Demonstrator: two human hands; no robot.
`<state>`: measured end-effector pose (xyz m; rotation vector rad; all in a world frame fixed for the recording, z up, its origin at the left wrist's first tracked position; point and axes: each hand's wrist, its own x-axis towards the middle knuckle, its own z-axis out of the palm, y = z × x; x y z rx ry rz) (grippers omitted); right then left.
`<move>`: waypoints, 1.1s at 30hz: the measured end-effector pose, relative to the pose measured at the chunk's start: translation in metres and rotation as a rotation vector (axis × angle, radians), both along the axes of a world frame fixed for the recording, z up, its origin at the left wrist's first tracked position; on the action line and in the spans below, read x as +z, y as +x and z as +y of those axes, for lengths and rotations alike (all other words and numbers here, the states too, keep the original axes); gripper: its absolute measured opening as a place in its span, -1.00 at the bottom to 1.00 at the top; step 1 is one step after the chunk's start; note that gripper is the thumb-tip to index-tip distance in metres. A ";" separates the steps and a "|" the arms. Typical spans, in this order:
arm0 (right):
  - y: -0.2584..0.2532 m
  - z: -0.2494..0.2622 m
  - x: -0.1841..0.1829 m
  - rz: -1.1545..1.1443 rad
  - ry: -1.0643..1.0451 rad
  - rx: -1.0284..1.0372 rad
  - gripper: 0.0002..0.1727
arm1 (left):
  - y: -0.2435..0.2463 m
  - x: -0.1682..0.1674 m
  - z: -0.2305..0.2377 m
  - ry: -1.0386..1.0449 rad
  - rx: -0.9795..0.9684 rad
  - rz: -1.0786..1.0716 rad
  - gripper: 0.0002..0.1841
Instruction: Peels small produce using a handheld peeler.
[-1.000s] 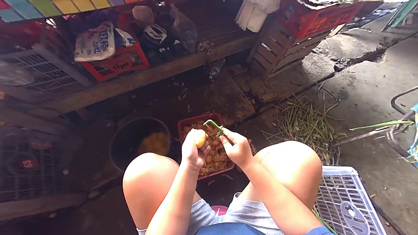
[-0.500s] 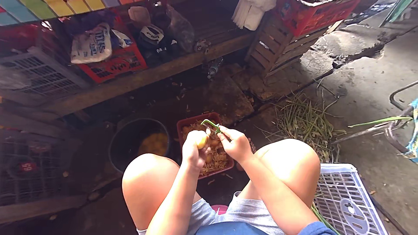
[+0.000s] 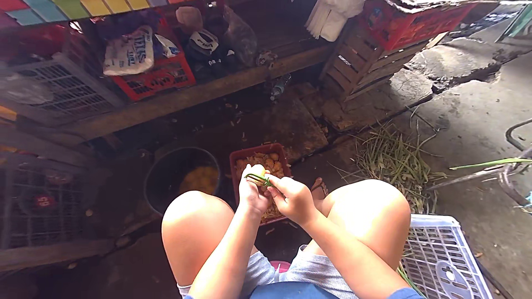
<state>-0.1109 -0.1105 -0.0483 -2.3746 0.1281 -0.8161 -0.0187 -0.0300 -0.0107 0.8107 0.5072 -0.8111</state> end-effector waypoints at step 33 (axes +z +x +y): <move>-0.002 -0.012 0.010 0.094 0.208 -0.042 -0.65 | 0.006 -0.001 0.003 0.103 -0.060 -0.106 -0.52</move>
